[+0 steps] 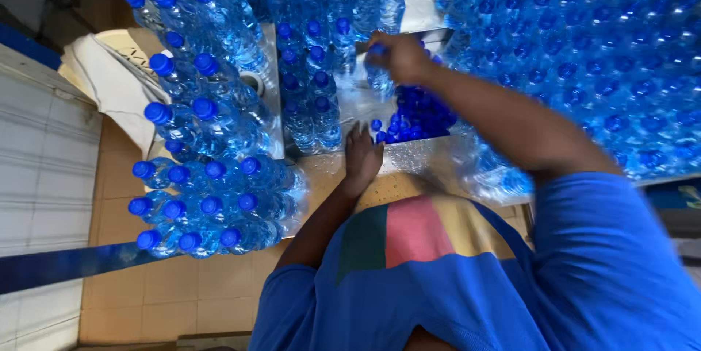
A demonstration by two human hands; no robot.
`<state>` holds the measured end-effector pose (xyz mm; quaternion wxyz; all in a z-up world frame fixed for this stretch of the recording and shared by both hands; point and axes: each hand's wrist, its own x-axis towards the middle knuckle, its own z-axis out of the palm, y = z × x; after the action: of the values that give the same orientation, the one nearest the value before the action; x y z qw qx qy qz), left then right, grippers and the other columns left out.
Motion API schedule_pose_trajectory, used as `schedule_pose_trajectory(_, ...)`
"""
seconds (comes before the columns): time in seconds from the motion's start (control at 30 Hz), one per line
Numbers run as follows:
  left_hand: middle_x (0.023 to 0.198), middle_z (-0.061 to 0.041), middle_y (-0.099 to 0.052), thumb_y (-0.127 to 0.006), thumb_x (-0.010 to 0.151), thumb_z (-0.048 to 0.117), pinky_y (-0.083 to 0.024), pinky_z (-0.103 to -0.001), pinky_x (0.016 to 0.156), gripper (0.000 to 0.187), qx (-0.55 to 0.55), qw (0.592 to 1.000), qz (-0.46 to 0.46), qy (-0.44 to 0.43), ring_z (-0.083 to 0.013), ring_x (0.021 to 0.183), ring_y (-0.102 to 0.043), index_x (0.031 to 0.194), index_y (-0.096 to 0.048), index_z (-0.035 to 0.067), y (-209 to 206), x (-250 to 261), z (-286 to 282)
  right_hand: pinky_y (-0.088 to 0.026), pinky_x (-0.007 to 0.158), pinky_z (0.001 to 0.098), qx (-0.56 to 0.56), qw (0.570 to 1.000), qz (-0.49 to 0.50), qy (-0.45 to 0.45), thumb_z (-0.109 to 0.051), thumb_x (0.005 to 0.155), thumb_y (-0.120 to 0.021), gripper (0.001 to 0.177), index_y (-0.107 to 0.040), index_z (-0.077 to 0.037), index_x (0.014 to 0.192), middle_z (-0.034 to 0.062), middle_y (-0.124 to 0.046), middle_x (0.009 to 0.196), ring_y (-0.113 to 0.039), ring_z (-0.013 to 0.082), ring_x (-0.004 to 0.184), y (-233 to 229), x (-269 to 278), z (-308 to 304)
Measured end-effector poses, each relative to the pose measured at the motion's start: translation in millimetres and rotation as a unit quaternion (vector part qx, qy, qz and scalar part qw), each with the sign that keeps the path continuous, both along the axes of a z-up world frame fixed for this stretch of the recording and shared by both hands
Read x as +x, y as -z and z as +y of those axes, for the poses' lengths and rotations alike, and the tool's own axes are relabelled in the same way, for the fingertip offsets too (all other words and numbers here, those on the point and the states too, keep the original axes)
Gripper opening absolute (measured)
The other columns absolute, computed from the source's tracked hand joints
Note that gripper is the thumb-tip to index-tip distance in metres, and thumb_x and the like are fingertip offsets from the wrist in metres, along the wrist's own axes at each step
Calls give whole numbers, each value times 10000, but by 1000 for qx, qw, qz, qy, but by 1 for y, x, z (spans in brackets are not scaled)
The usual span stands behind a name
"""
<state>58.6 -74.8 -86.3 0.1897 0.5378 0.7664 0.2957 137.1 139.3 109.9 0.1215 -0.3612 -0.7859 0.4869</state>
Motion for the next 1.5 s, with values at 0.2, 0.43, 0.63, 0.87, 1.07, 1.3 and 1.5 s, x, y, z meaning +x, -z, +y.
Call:
schedule_pose_trajectory(0.2, 1108, -276, -700, -689, 981, 605, -628, -627, 788, 604, -94, 987, 127, 18, -515, 966, -786, 1168, -693, 31, 107, -28, 37, -657, 906, 520, 193, 973, -110, 62, -452, 1017, -793, 327, -648, -323, 1281, 129, -811, 1105, -795, 396, 1098, 135, -82, 37)
schedule_pose_trajectory(0.43, 1036, -254, -739, -629, 967, 476, -679, -573, 785, 470, -105, 963, 224, 108, -524, 990, -780, 943, -800, 40, 132, -32, 53, -590, 862, 565, 181, 978, 58, 91, -367, 1096, -744, 457, -480, -170, 1413, 130, -694, 895, -776, 410, 968, 115, -79, 0)
schedule_pose_trajectory(0.63, 1140, -322, -693, -888, 784, 570, -681, -533, 811, 827, -131, 984, 118, 23, -487, 990, -796, 1181, -610, -101, 111, -55, 77, -608, 979, 664, 240, 945, -179, -128, -423, 964, -685, 628, -549, -58, 1457, 266, -719, 1252, -747, 509, 1164, 243, -3, -21)
schedule_pose_trajectory(0.87, 1321, -237, -706, -916, 788, 215, -647, -498, 1013, 787, -116, 954, -264, 75, -393, 1221, -740, 1425, -541, -55, 72, -43, 87, -607, 952, 565, 378, 845, -232, -298, -583, 1029, -595, 431, -801, -267, 1236, 92, -733, 1207, -713, 390, 1139, 327, 29, -16)
schedule_pose_trajectory(1.07, 1440, -132, -686, -890, 791, -144, -604, -467, 1102, 896, -46, 775, -609, 164, -301, 1337, -677, 1582, -531, 77, 66, 6, 114, -550, 910, 636, 430, 854, -281, -87, -313, 1042, -689, 517, -621, -49, 1482, 217, -770, 1104, -722, 426, 1090, 195, 61, -35)
schedule_pose_trajectory(1.3, 1704, -270, -407, -682, 1029, -86, -436, -628, 1241, 752, -113, 819, -518, 218, -455, 1603, -313, 1698, -406, 113, 101, 41, 133, -574, 932, 673, 251, 943, -136, 168, -236, 1159, -355, 320, -527, -14, 1313, 301, -637, 1218, -666, 580, 1166, 59, 124, -71)
schedule_pose_trajectory(1.5, 1446, -221, -726, -753, 999, 34, -518, -476, 1186, 516, -5, 902, -357, 242, -369, 1328, -697, 1508, -679, 78, 75, 39, 138, -604, 709, 671, 377, 858, -138, 322, -508, 1172, -555, 433, -547, -104, 1326, 217, -578, 1211, -726, 559, 824, -60, 248, -163)
